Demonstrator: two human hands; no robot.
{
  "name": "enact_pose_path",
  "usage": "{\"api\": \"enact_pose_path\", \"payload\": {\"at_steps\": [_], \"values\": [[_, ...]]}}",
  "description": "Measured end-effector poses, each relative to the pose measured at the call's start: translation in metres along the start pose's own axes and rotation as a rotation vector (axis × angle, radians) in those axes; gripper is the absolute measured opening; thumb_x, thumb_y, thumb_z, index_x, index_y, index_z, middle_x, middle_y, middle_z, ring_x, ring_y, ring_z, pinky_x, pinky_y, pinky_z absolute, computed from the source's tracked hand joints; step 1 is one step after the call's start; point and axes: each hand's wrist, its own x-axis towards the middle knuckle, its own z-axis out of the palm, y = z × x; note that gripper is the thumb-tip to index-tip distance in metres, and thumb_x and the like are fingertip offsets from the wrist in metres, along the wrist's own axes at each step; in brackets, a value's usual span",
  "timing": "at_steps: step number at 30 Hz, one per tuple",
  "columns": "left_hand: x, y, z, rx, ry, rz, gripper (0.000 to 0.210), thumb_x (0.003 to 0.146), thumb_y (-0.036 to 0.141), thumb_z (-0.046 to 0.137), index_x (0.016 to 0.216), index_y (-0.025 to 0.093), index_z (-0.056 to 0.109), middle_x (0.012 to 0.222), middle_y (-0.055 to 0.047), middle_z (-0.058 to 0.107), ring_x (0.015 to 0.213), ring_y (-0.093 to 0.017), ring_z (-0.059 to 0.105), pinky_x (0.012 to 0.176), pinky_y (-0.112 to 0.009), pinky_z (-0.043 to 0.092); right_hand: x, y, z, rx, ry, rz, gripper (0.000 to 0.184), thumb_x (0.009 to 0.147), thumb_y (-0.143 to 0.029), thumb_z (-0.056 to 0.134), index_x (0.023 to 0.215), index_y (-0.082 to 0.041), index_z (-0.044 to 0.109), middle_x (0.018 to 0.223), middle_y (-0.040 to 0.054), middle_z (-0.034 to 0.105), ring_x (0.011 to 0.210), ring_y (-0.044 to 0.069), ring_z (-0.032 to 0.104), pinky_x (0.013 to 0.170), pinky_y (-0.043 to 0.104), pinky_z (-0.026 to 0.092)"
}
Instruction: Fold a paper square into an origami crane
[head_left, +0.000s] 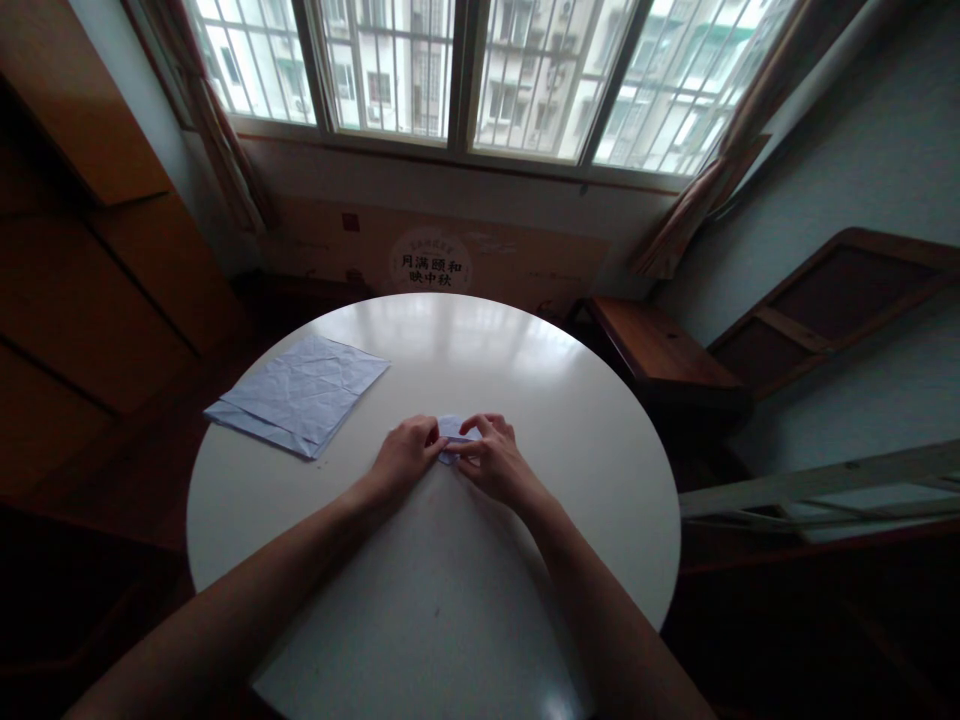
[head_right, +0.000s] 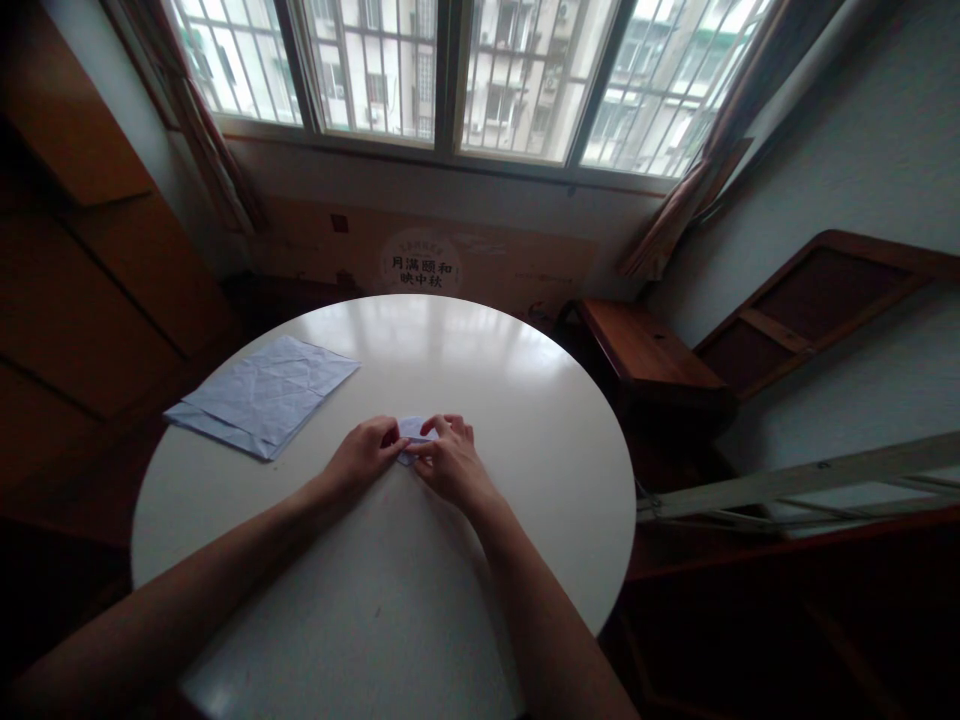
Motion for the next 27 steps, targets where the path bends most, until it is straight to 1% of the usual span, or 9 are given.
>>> {"api": "enact_pose_path", "payload": {"at_steps": [3,6,9,12,17,20,23,27], "values": [[0.0,0.002,-0.001,0.009,-0.006,-0.006,0.016,0.082,0.026,0.057,0.069,0.017,0.056,0.069,-0.002,0.058,0.064,-0.015,0.051,0.06,-0.026,0.036,-0.001,-0.003,-0.004,-0.053,-0.018,-0.024,0.018,0.079,-0.026,0.067,0.093,-0.035,0.074,0.111,0.0035,0.057,0.117,0.026,0.035,0.097,0.041,0.026],[0.0,0.002,-0.001,0.024,-0.004,-0.001,0.016,0.082,0.026,0.057,0.069,0.017,0.057,0.069,-0.002,0.058,0.065,-0.015,0.051,0.061,-0.026,0.037,-0.002,-0.005,-0.007,-0.084,-0.022,-0.015,0.016,0.078,-0.026,0.067,0.089,-0.034,0.075,0.11,0.0033,0.057,0.117,0.026,0.035,0.097,0.042,0.026],[0.0,0.001,-0.001,0.027,-0.003,0.013,0.016,0.082,0.026,0.057,0.069,0.017,0.057,0.069,-0.002,0.059,0.064,-0.015,0.052,0.061,-0.026,0.037,-0.002,-0.004,-0.009,-0.083,-0.03,0.022,0.012,0.079,-0.034,0.066,0.088,-0.034,0.075,0.11,0.0038,0.058,0.115,0.027,0.036,0.096,0.043,0.027],[-0.001,0.001,-0.001,0.021,-0.004,0.021,0.016,0.084,0.026,0.055,0.071,0.017,0.057,0.07,-0.002,0.059,0.064,-0.015,0.052,0.06,-0.025,0.036,-0.003,0.001,-0.014,-0.074,-0.045,0.072,0.017,0.08,-0.044,0.064,0.087,-0.035,0.075,0.11,0.0044,0.058,0.114,0.028,0.037,0.095,0.045,0.028],[-0.001,-0.001,-0.001,0.006,0.004,0.038,0.016,0.083,0.026,0.056,0.071,0.017,0.058,0.069,-0.002,0.059,0.063,-0.014,0.052,0.06,-0.025,0.036,-0.005,0.003,-0.019,-0.066,-0.081,0.118,0.02,0.08,-0.047,0.063,0.089,-0.034,0.076,0.111,0.0054,0.058,0.112,0.028,0.039,0.095,0.045,0.029],[-0.001,-0.004,-0.006,-0.023,-0.014,0.082,0.014,0.083,0.024,0.056,0.072,0.016,0.06,0.07,-0.002,0.059,0.064,-0.014,0.053,0.061,-0.025,0.038,-0.005,0.002,-0.019,-0.065,-0.08,0.11,0.019,0.08,-0.046,0.064,0.089,-0.034,0.076,0.109,0.0056,0.059,0.111,0.028,0.04,0.094,0.045,0.03],[-0.001,-0.006,-0.014,-0.066,-0.038,0.135,0.012,0.083,0.023,0.056,0.075,0.016,0.063,0.074,-0.003,0.059,0.066,-0.014,0.054,0.063,-0.024,0.041,-0.005,0.001,-0.018,-0.058,-0.063,0.11,0.018,0.081,-0.044,0.063,0.088,-0.033,0.076,0.109,0.006,0.059,0.111,0.027,0.04,0.094,0.044,0.03],[-0.003,-0.004,-0.023,-0.109,-0.028,0.228,0.011,0.083,0.021,0.057,0.084,0.016,0.066,0.081,-0.003,0.059,0.069,-0.012,0.056,0.066,-0.023,0.043,-0.004,0.003,-0.017,-0.056,-0.055,0.133,0.019,0.083,-0.044,0.061,0.085,-0.033,0.076,0.112,0.0055,0.059,0.114,0.027,0.038,0.095,0.044,0.029]]}}
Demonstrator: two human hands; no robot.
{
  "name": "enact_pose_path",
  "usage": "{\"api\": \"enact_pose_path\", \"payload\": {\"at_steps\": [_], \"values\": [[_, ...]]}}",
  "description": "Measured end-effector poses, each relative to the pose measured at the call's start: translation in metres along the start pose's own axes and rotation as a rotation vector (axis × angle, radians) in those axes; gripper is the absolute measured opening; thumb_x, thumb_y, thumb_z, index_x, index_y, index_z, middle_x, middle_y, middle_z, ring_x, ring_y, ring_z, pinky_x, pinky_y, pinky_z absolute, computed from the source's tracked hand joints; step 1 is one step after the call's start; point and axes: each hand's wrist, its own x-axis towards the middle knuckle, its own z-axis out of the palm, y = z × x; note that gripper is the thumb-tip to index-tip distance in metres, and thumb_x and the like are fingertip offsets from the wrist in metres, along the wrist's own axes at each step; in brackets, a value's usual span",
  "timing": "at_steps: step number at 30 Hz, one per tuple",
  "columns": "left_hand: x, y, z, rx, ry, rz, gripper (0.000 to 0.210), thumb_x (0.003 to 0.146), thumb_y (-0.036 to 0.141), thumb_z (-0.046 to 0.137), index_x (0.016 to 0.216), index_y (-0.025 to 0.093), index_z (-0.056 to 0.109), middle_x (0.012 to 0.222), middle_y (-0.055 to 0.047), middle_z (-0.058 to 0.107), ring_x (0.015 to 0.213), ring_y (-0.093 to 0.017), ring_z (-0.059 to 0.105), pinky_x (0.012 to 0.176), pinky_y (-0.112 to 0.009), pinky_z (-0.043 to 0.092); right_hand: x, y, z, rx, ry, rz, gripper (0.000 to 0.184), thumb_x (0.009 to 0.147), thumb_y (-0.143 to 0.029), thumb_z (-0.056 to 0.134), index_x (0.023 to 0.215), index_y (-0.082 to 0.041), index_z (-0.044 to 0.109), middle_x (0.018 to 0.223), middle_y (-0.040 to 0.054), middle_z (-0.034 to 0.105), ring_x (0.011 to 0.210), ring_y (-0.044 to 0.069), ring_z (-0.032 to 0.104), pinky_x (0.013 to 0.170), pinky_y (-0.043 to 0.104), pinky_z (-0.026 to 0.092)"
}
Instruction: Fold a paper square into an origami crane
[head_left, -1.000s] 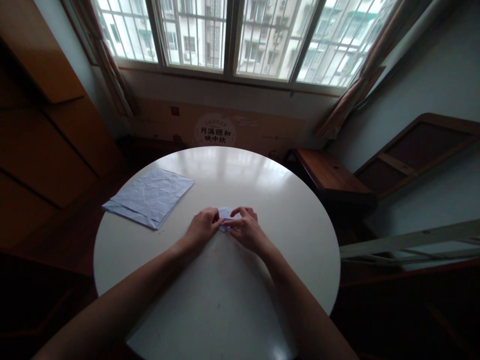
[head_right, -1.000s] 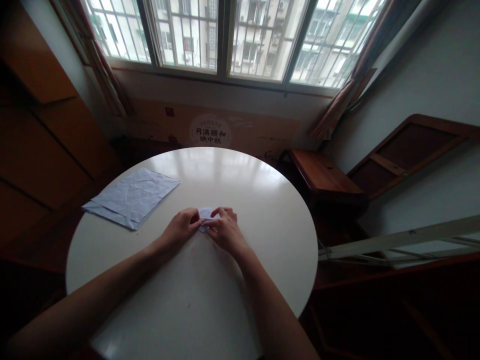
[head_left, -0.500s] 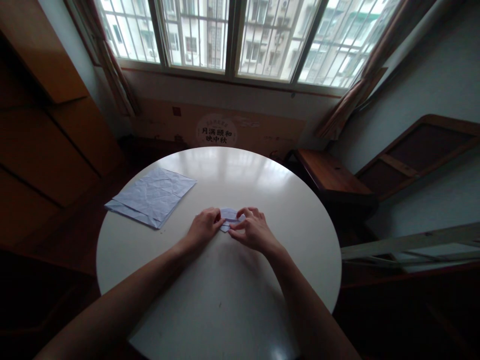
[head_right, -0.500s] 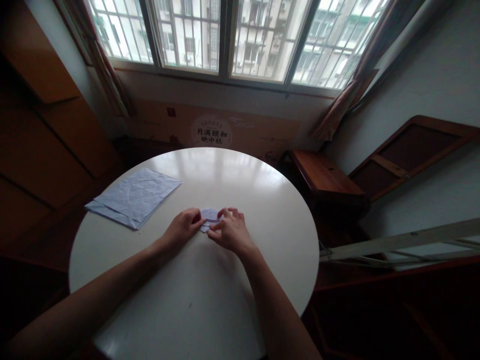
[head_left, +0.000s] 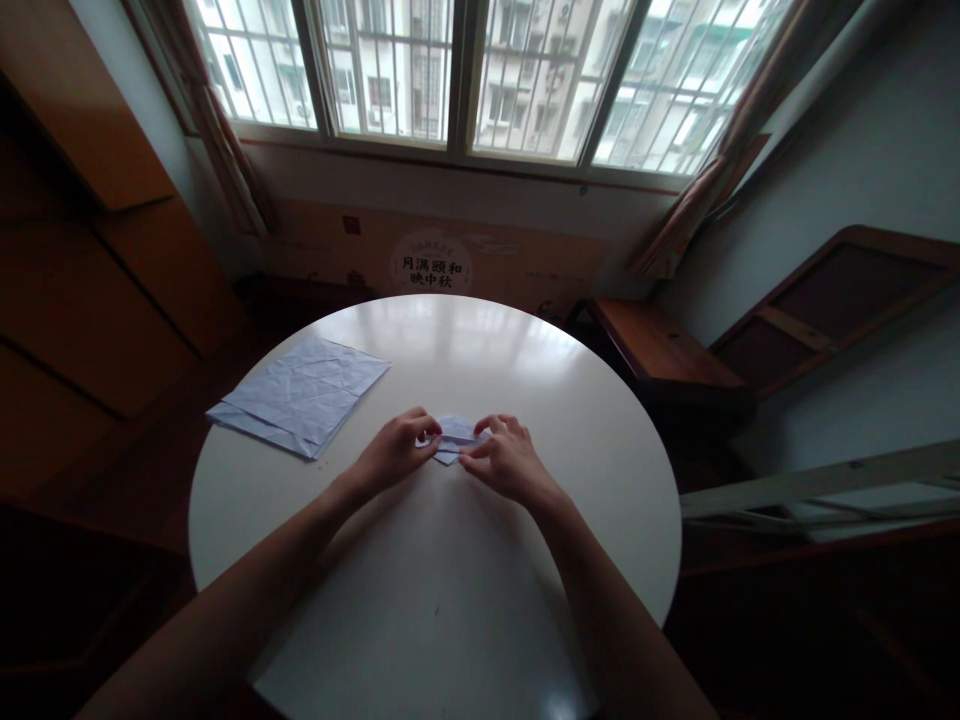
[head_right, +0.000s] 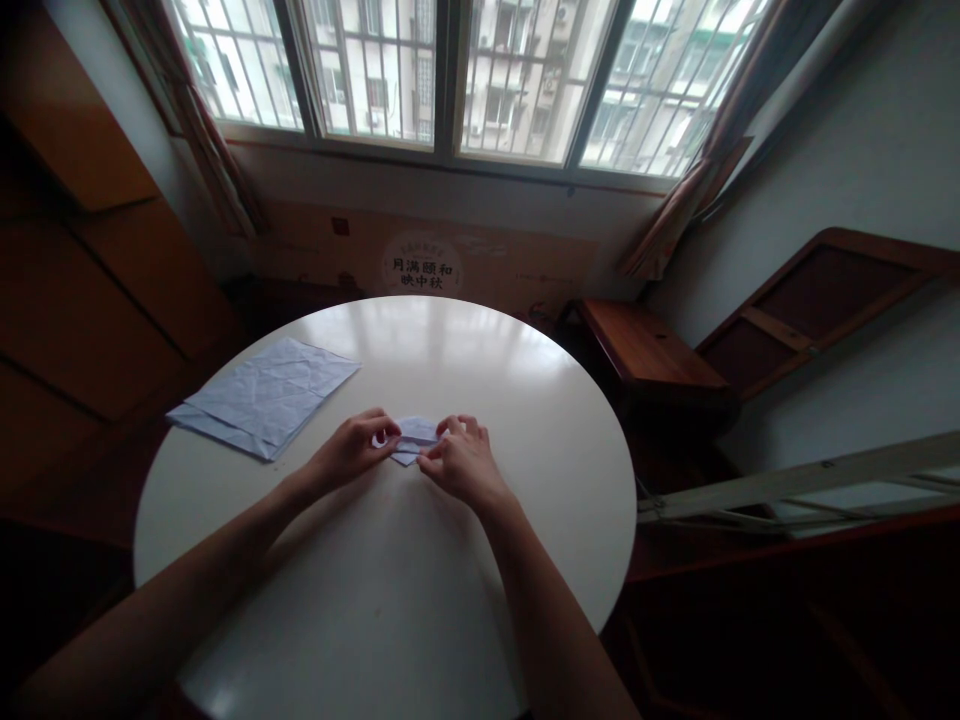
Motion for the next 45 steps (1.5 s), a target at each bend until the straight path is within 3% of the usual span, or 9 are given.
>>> {"api": "enact_pose_path", "payload": {"at_steps": [5,8,18,25,35,39,45], "values": [[-0.003,0.007,0.002,0.025,-0.15,0.185,0.017,0.086,0.022,0.057,0.099,0.019,0.068,0.094,-0.006,0.061,0.085,-0.016,0.057,0.076,-0.027,0.046,0.002,0.003,0.001,-0.02,-0.014,0.021,0.027,0.087,-0.046,0.055,0.084,-0.031,0.077,0.115,0.0058,0.057,0.116,0.027,0.036,0.096,0.043,0.029],[-0.005,0.013,0.006,0.108,-0.168,0.208,0.019,0.088,0.02,0.055,0.102,0.021,0.067,0.096,-0.006,0.06,0.089,-0.017,0.056,0.08,-0.029,0.045,0.002,0.004,0.002,-0.022,-0.018,0.019,0.029,0.087,-0.048,0.054,0.085,-0.03,0.077,0.114,0.0062,0.057,0.115,0.027,0.037,0.095,0.043,0.029],[-0.007,0.02,0.009,0.344,-0.2,0.073,0.025,0.084,0.008,0.048,0.068,0.016,0.065,0.084,-0.007,0.058,0.087,-0.018,0.052,0.079,-0.029,0.044,0.001,0.003,0.0,0.014,-0.029,0.022,0.026,0.087,-0.044,0.056,0.084,-0.029,0.077,0.11,0.0072,0.058,0.112,0.026,0.039,0.095,0.042,0.03],[-0.009,0.027,0.008,0.492,-0.186,0.013,0.027,0.084,0.009,0.045,0.066,0.013,0.065,0.087,-0.011,0.058,0.085,-0.02,0.052,0.078,-0.031,0.045,0.001,0.003,-0.001,0.037,-0.042,0.032,0.025,0.087,-0.044,0.056,0.085,-0.03,0.077,0.109,0.0069,0.057,0.112,0.026,0.039,0.095,0.042,0.03],[-0.004,0.028,-0.011,0.635,-0.198,-0.126,0.024,0.082,0.013,0.048,0.066,0.014,0.065,0.081,-0.009,0.06,0.078,-0.02,0.056,0.071,-0.03,0.044,0.002,0.005,0.001,0.048,-0.057,0.045,0.025,0.087,-0.044,0.055,0.086,-0.03,0.076,0.111,0.0073,0.056,0.111,0.026,0.04,0.094,0.042,0.03],[-0.003,0.027,-0.008,0.604,-0.124,-0.083,0.024,0.085,0.017,0.047,0.072,0.016,0.067,0.085,-0.007,0.061,0.077,-0.018,0.057,0.07,-0.029,0.043,0.002,0.008,0.003,0.069,-0.04,0.029,0.024,0.087,-0.044,0.056,0.085,-0.031,0.077,0.111,0.0071,0.056,0.111,0.026,0.04,0.094,0.042,0.03],[-0.004,0.023,0.002,0.396,-0.238,0.088,0.023,0.086,0.019,0.05,0.094,0.024,0.07,0.088,-0.003,0.062,0.076,-0.015,0.059,0.067,-0.024,0.042,0.004,0.012,0.008,0.119,-0.008,-0.009,0.023,0.086,-0.042,0.058,0.081,-0.029,0.077,0.108,0.007,0.058,0.111,0.025,0.041,0.095,0.041,0.03]]}}
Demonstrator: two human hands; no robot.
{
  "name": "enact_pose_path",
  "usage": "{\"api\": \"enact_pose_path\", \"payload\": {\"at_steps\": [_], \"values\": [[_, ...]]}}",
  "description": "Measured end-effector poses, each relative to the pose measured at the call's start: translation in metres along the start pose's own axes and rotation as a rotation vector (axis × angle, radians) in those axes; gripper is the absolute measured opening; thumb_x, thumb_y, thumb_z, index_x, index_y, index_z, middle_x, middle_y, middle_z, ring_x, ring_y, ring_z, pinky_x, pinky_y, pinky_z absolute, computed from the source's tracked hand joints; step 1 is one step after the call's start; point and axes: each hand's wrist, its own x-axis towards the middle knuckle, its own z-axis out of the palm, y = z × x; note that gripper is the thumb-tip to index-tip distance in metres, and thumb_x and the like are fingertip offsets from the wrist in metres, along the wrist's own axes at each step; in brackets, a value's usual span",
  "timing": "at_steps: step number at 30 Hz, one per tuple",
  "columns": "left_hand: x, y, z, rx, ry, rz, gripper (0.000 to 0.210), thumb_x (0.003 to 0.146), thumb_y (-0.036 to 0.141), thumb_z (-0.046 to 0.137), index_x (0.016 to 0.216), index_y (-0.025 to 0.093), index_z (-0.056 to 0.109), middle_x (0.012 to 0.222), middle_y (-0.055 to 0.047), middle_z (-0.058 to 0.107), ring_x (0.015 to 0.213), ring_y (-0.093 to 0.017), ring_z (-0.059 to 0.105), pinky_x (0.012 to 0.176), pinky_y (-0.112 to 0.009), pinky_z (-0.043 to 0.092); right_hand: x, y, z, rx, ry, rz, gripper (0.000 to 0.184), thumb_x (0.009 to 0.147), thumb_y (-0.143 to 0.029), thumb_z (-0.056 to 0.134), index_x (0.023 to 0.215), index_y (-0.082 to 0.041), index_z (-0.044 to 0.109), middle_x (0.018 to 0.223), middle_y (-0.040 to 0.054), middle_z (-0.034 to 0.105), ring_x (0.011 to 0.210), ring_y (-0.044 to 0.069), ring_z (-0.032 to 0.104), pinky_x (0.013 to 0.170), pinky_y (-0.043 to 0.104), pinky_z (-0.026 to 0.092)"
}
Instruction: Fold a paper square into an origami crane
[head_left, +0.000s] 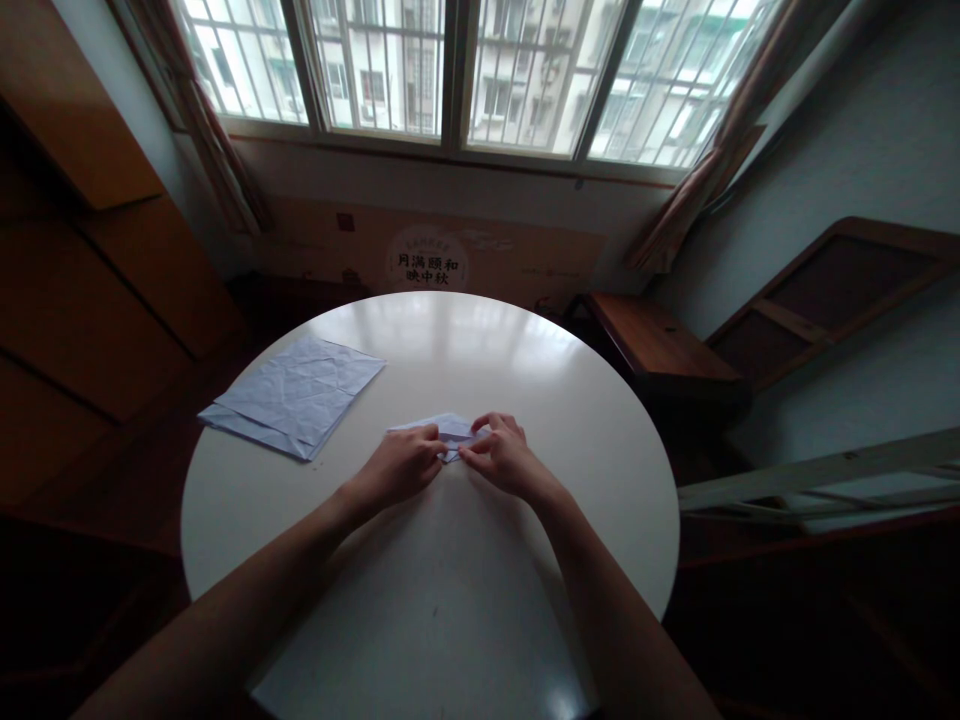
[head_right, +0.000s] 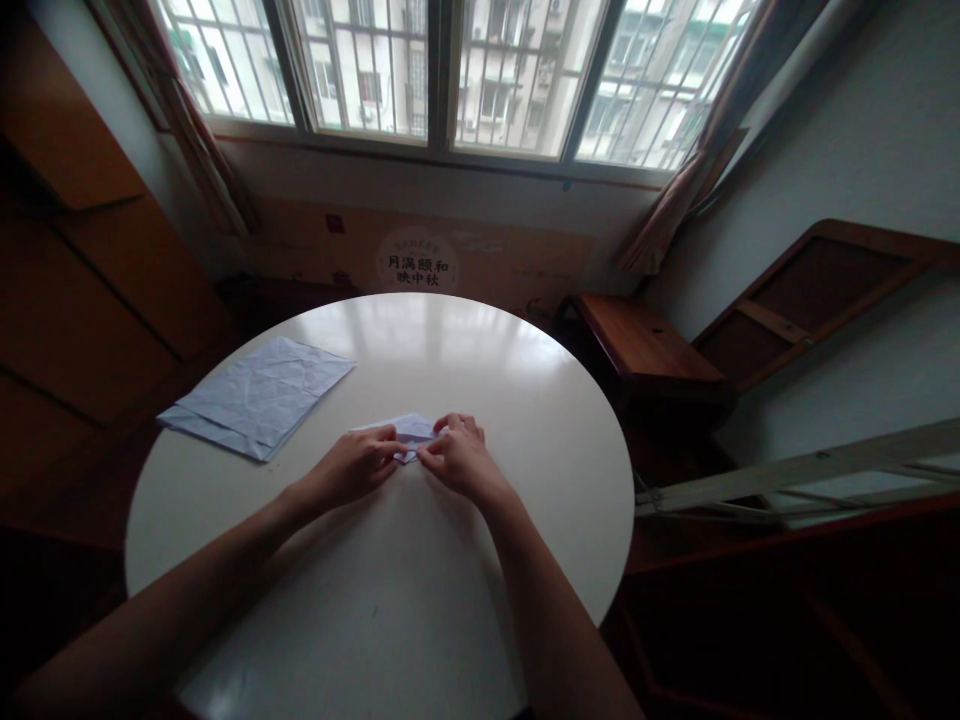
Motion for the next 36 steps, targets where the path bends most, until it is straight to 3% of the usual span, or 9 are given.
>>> {"api": "enact_pose_path", "payload": {"at_steps": [7,13,17,21,28,36], "values": [[0.002,0.0,0.007,-0.021,0.022,-0.04,0.026,0.086,0.022,0.051,0.103,0.028,0.07,0.085,-0.002,0.06,0.076,-0.015,0.058,0.069,-0.024,0.043,-0.001,0.002,0.004,0.026,0.027,-0.014,0.023,0.085,-0.042,0.06,0.079,-0.028,0.077,0.105,0.0068,0.059,0.11,0.025,0.041,0.095,0.04,0.031],[0.003,0.003,0.008,-0.067,-0.006,-0.086,0.023,0.088,0.022,0.049,0.09,0.023,0.072,0.084,-0.004,0.06,0.078,-0.015,0.058,0.071,-0.024,0.043,-0.001,-0.001,0.004,0.034,0.03,-0.021,0.02,0.085,-0.04,0.061,0.081,-0.029,0.077,0.103,0.0065,0.06,0.107,0.024,0.043,0.094,0.04,0.032],[0.003,0.005,0.008,-0.086,-0.002,-0.1,0.025,0.089,0.023,0.048,0.089,0.022,0.072,0.085,-0.004,0.061,0.079,-0.016,0.059,0.072,-0.025,0.043,-0.001,-0.005,0.004,0.018,0.099,-0.082,0.019,0.085,-0.042,0.061,0.087,-0.031,0.076,0.106,0.0068,0.058,0.11,0.024,0.041,0.096,0.041,0.031],[0.003,0.004,0.009,-0.073,-0.006,-0.102,0.023,0.089,0.025,0.049,0.091,0.024,0.073,0.085,-0.004,0.061,0.08,-0.017,0.059,0.072,-0.026,0.043,-0.003,-0.009,0.005,0.014,0.088,-0.119,0.022,0.085,-0.045,0.06,0.094,-0.032,0.075,0.106,0.0067,0.059,0.11,0.024,0.04,0.094,0.04,0.032],[0.002,0.008,0.004,0.004,-0.021,-0.144,0.031,0.092,0.031,0.043,0.086,0.024,0.073,0.085,-0.004,0.064,0.08,-0.016,0.061,0.071,-0.026,0.042,-0.005,-0.013,0.001,-0.1,0.043,-0.052,0.025,0.087,-0.043,0.057,0.083,-0.028,0.076,0.11,0.0062,0.059,0.114,0.027,0.036,0.096,0.044,0.028],[-0.003,0.009,-0.004,0.174,-0.052,-0.312,0.028,0.086,0.024,0.046,0.074,0.017,0.07,0.083,-0.01,0.07,0.078,-0.021,0.065,0.069,-0.03,0.044,-0.007,-0.01,-0.012,-0.172,0.026,0.061,0.026,0.085,-0.04,0.058,0.074,-0.025,0.076,0.112,0.0059,0.061,0.119,0.029,0.035,0.1,0.048,0.022]]}}
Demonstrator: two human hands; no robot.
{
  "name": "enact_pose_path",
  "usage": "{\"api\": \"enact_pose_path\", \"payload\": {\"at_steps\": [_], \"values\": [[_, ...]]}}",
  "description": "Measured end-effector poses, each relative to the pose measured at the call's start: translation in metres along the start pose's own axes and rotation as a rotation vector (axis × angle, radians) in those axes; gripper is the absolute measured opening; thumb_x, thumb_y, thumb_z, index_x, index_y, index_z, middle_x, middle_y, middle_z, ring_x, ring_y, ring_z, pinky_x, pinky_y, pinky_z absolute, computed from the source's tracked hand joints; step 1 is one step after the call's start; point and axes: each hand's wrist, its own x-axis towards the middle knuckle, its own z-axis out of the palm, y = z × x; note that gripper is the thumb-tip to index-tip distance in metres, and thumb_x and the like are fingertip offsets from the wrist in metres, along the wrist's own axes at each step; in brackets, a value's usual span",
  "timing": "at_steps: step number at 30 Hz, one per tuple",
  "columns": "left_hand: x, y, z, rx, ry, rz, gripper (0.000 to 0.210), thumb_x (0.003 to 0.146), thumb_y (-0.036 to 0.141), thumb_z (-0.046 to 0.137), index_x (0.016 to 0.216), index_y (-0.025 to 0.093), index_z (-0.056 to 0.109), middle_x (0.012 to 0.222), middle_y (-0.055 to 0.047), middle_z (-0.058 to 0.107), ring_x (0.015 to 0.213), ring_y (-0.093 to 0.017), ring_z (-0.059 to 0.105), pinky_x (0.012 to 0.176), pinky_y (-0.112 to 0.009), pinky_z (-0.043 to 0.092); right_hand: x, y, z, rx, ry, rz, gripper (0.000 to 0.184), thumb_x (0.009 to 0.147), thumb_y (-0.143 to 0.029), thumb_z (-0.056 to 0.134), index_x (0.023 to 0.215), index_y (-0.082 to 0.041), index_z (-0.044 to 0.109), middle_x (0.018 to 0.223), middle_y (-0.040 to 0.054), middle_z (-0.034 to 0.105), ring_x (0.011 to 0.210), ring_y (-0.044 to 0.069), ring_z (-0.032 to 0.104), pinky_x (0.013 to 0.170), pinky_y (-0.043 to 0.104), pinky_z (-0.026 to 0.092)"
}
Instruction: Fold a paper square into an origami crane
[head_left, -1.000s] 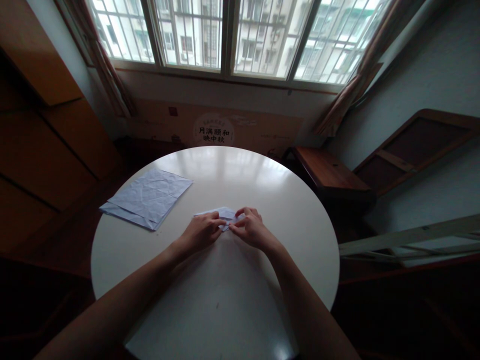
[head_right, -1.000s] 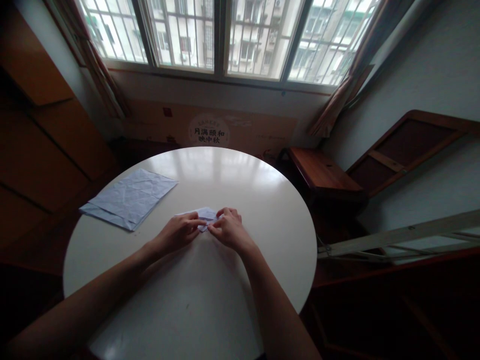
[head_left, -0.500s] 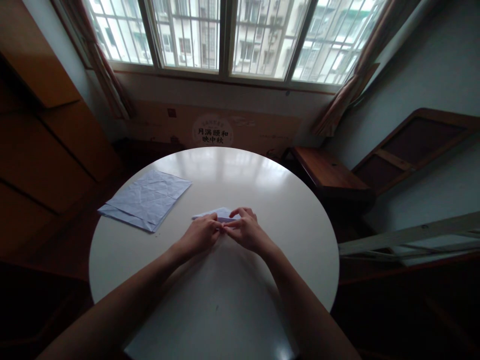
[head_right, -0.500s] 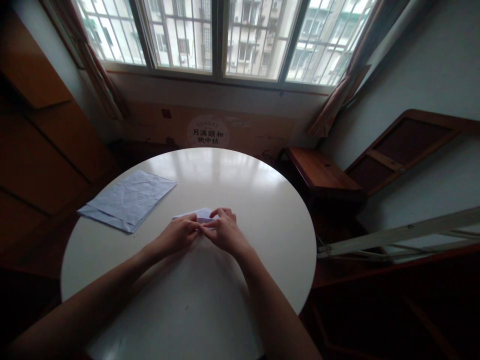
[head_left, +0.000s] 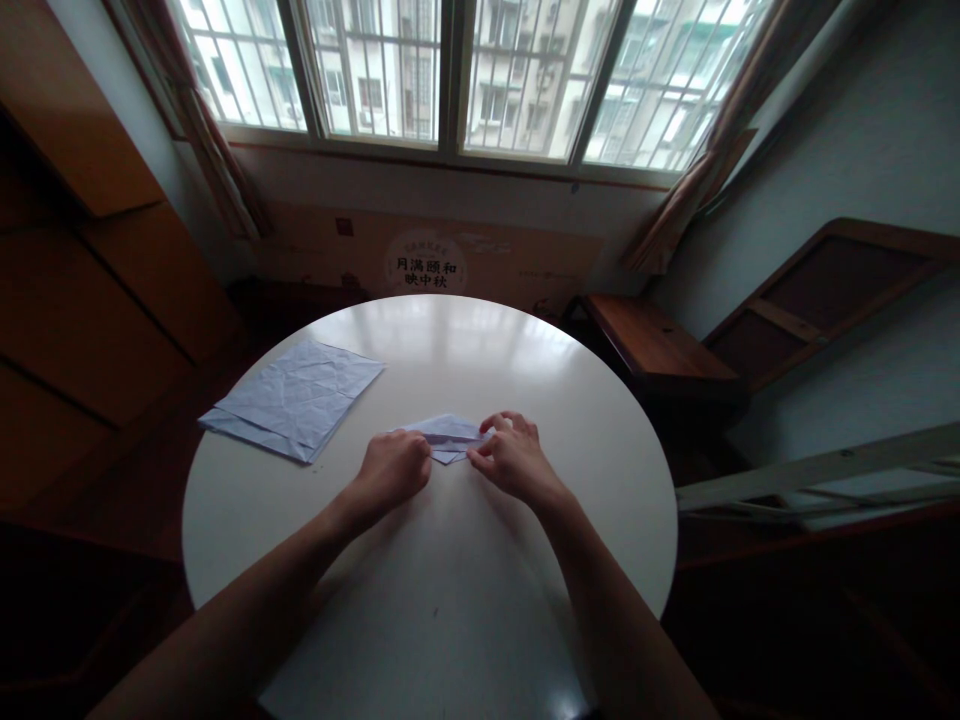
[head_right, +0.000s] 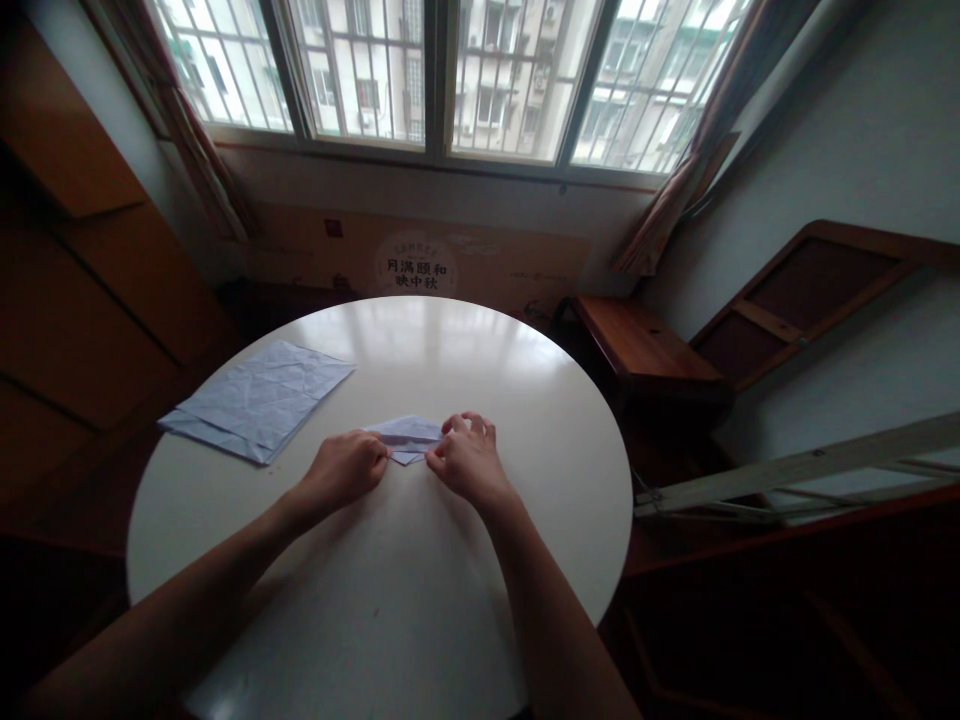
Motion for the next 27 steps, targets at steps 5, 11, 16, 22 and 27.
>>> {"api": "enact_pose_path", "payload": {"at_steps": [5,11,16,22,27], "values": [[-0.001,-0.003,-0.005,0.053,-0.017,-0.08,0.025,0.083,0.022,0.046,0.074,0.015,0.069,0.082,-0.012,0.069,0.075,-0.022,0.064,0.066,-0.03,0.043,0.006,0.009,0.001,0.1,-0.012,-0.014,0.026,0.084,-0.037,0.06,0.067,-0.024,0.075,0.1,0.0049,0.064,0.109,0.025,0.047,0.098,0.044,0.028],[-0.003,-0.002,-0.003,0.058,0.068,0.03,0.022,0.085,0.024,0.048,0.08,0.016,0.068,0.092,-0.011,0.065,0.088,-0.024,0.059,0.071,-0.032,0.042,0.012,0.02,0.014,0.385,0.1,-0.123,0.019,0.086,-0.028,0.057,0.084,-0.018,0.073,0.101,0.0073,0.061,0.089,0.015,0.06,0.085,0.027,0.044],[0.001,-0.004,0.004,-0.007,0.129,0.031,0.03,0.091,0.037,0.044,0.101,0.018,0.065,0.106,-0.011,0.06,0.1,-0.024,0.054,0.084,-0.035,0.039,0.012,0.017,0.019,0.46,0.079,-0.107,0.026,0.083,-0.027,0.06,0.106,-0.016,0.068,0.098,0.0081,0.063,0.079,0.014,0.06,0.076,0.028,0.048],[0.005,-0.008,0.013,-0.111,0.174,0.031,0.039,0.086,0.049,0.052,0.107,0.019,0.063,0.111,-0.011,0.057,0.106,-0.025,0.051,0.096,-0.04,0.034,0.014,0.014,0.024,0.466,0.052,-0.167,0.025,0.086,-0.018,0.053,0.104,-0.017,0.07,0.089,0.0068,0.068,0.075,0.014,0.06,0.073,0.027,0.048],[0.005,-0.008,0.021,-0.212,0.162,0.127,0.029,0.088,0.034,0.054,0.115,0.024,0.061,0.117,-0.009,0.057,0.114,-0.024,0.049,0.105,-0.047,0.027,0.017,0.02,0.031,0.297,0.128,-0.26,0.038,0.077,-0.001,0.054,0.104,-0.023,0.071,0.108,0.0064,0.066,0.104,0.02,0.053,0.093,0.034,0.043]]}}
